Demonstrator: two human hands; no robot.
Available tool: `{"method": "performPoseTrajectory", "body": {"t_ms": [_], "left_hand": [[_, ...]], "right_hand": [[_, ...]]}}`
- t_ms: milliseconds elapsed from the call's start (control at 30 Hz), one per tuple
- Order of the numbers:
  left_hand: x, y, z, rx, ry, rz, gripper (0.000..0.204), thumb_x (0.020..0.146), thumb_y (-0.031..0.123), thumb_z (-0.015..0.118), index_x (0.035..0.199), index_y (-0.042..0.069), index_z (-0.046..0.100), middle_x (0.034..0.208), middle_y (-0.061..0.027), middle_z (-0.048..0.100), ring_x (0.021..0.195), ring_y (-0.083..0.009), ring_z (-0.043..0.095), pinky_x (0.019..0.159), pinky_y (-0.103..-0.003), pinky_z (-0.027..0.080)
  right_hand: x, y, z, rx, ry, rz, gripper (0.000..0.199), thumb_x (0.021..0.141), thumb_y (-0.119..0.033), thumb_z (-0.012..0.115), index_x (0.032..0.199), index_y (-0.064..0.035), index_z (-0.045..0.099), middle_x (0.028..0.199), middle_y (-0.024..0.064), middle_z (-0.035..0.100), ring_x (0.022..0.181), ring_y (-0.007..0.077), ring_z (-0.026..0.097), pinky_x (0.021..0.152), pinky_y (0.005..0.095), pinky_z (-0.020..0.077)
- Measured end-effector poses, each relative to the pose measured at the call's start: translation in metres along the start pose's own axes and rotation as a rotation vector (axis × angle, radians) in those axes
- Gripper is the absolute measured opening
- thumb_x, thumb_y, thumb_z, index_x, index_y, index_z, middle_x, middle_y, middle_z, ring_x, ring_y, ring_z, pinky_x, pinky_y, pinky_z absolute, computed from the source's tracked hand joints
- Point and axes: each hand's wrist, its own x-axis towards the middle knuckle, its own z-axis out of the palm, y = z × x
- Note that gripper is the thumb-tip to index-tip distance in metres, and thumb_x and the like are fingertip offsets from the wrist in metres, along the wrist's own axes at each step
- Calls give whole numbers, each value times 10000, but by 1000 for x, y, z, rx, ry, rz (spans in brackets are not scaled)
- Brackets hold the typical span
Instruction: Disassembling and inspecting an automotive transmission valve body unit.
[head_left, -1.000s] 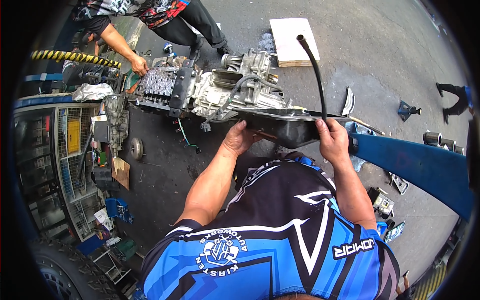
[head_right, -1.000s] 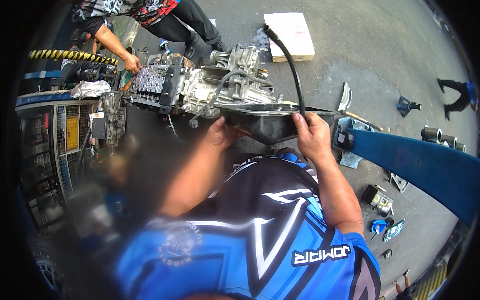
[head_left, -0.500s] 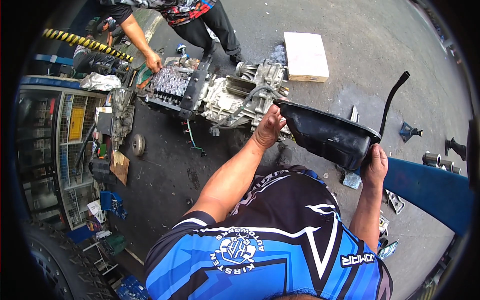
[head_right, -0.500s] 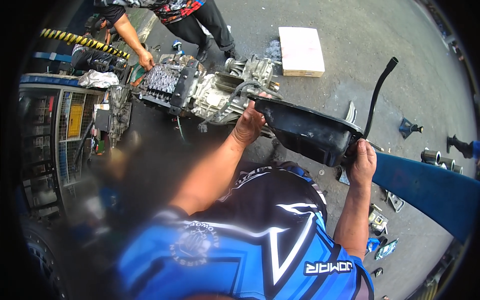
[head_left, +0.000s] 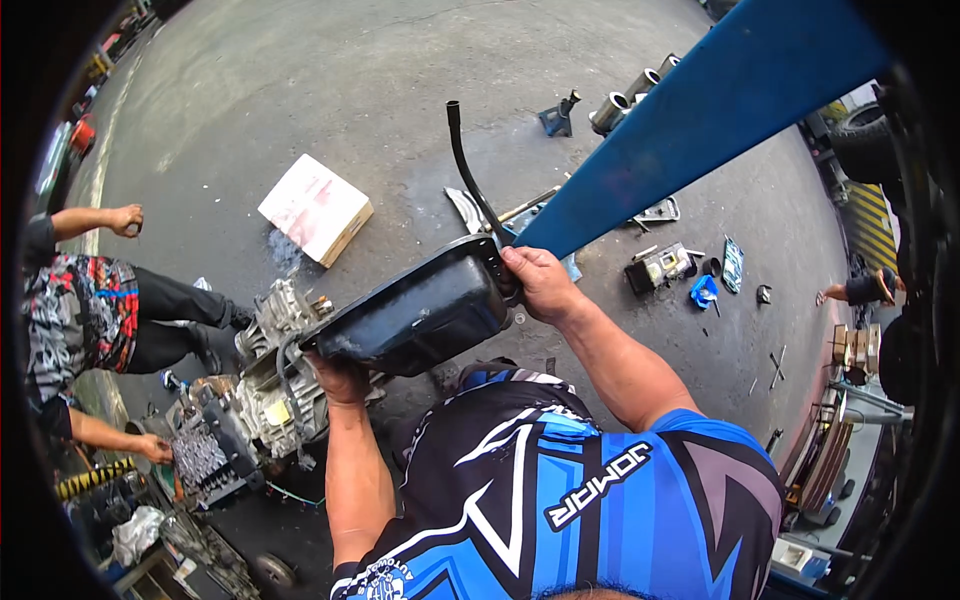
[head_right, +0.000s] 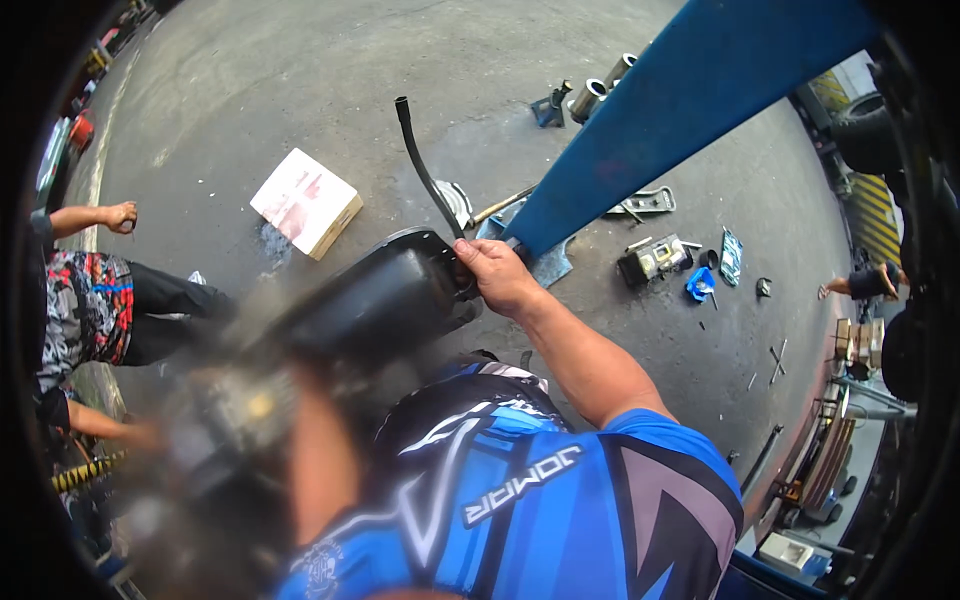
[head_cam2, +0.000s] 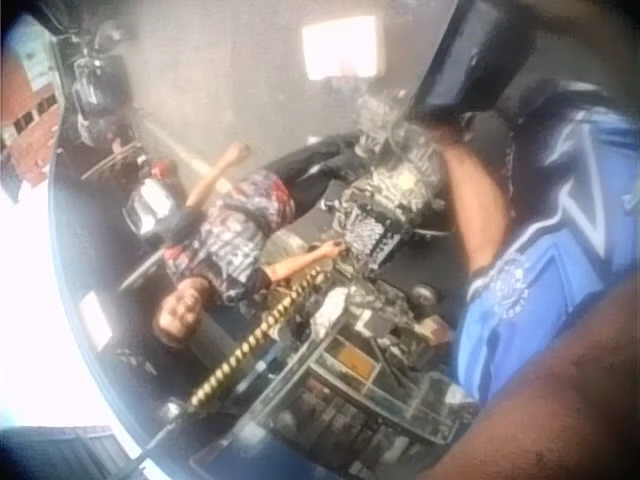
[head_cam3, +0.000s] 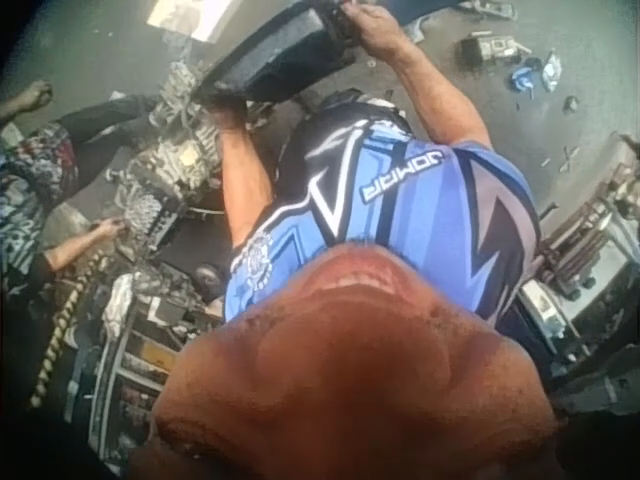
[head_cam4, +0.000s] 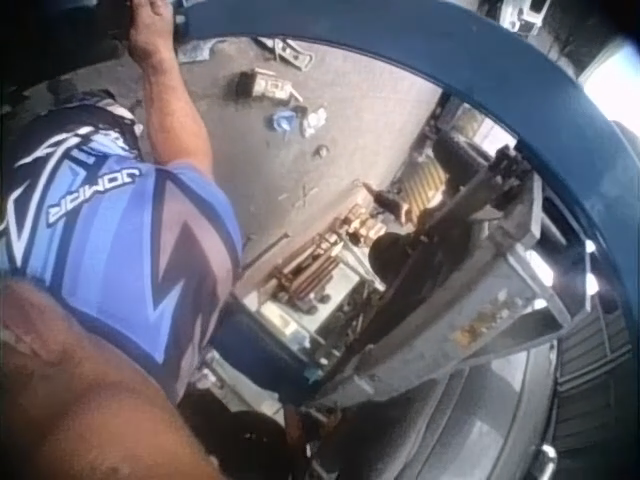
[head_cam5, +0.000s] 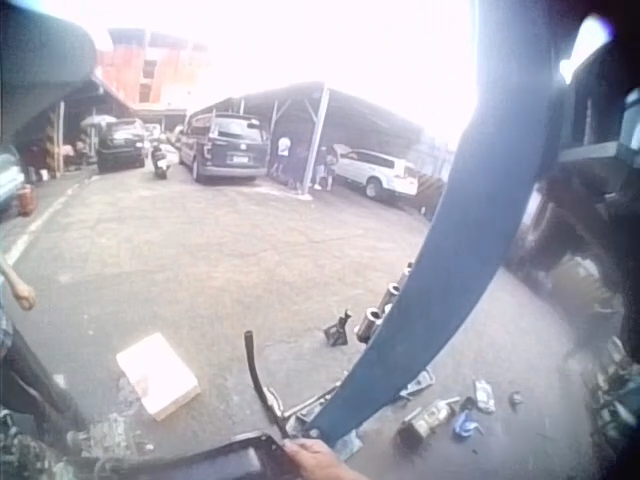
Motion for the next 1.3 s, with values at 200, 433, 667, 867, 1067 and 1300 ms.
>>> {"method": "performPoseTrajectory", "body": {"t_ms": [200, 433, 667, 867, 1067, 1300], "left_hand": [[6, 4, 25, -230, -50, -161, 769, 806, 680, 405, 1293, 85, 384, 1239, -79, 477, 1142, -262, 445, 1004, -426, 310], [20, 11, 32, -199, -153, -302, 758, 808, 670, 411, 1278, 75, 409, 1249, -103, 482, 1135, -282, 460, 997, -439, 329], [38, 27, 53, -121, -423, -232, 713, 859, 638, 318, 1280, 72, 419, 1246, -111, 499, 1144, -277, 478, 987, -446, 364], [83, 66, 63, -61, -359, -423, 639, 894, 571, 332, 1274, 62, 402, 1160, -124, 548, 1019, -273, 563, 845, -412, 479], [88, 127, 12, 217, -457, -192, 932, 714, 616, 612, 1364, 39, 274, 1338, -124, 407, 1231, -266, 394, 1033, -416, 315], [111, 81, 26, 37, -294, -236, 866, 723, 609, 606, 1341, 61, 344, 1332, -109, 420, 1209, -276, 408, 1012, -422, 339]], "right_hand": [[-30, 5, -10, 6, 78, -44, 333, 940, -312, 463, 876, -15, 600, 741, 3, 589, 668, 72, 527, 631, 225, 441], [-73, 9, -38, -775, 354, -189, 401, 864, -404, 559, 904, -6, 587, 795, 85, 611, 745, 173, 566, 691, 303, 466], [-113, 87, -45, -647, 285, 55, 394, 894, -387, 512, 932, -5, 603, 780, 99, 613, 765, 183, 562, 714, 316, 445], [-87, 82, 1, -300, 398, 10, 403, 941, -352, 439, 869, 7, 607, 703, 27, 589, 629, 102, 498, 602, 263, 424], [-47, 63, 48, -142, 224, -33, 395, 949, -341, 418, 921, 4, 608, 797, 65, 624, 731, 128, 547, 683, 271, 444], [-9, 25, 38, -653, 45, -98, 569, 825, -478, 549, 1090, 25, 531, 850, 217, 628, 839, 333, 620, 743, 379, 479]]}}
